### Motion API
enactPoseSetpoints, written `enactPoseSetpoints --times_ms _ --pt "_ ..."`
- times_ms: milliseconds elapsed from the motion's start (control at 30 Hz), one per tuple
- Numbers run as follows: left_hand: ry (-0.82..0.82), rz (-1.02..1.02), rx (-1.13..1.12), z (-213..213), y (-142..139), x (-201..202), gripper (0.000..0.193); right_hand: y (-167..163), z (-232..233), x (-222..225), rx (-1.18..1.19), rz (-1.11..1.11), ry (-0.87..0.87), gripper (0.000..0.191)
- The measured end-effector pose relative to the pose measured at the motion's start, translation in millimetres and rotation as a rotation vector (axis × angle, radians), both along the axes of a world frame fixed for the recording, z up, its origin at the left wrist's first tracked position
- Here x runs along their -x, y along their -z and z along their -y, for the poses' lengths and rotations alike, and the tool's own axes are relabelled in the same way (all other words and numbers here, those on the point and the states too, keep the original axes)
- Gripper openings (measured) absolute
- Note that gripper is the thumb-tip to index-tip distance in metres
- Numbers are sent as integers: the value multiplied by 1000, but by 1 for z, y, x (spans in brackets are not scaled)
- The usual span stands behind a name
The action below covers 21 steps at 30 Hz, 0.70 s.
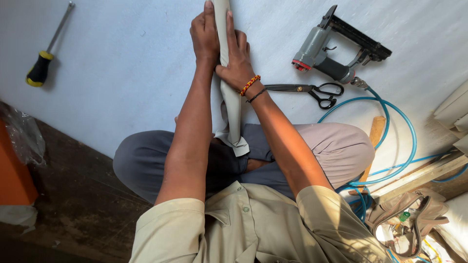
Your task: The person sits on the floor and wraps a strip of white fabric around a long foam-backed strip, folding the edges over. They use a pneumatic nailer to staple the fabric in place along the strip and then trim the excess fabric with scissors.
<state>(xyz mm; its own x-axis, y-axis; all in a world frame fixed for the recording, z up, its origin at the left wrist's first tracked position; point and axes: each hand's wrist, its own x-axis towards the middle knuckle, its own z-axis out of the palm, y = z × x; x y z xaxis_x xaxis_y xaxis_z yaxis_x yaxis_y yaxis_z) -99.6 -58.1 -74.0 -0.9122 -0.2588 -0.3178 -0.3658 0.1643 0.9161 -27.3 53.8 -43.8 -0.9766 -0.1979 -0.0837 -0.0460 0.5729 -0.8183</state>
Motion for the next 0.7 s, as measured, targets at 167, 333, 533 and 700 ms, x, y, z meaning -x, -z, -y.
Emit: enactPoseSetpoints --times_ms 167,333,533,700 --pt "22 10 62 1 4 1 70 -2 -7 0 -165 63 -88 126" --pt "36 -32 76 -3 5 3 67 7 -13 20 34 -15 -25 143" --pt "13 -70 102 -3 11 -2 68 2 -9 16 -208 97 -115 129" --pt "4 -105 234 -20 0 1 65 -42 -46 26 -276 -32 -335 116"
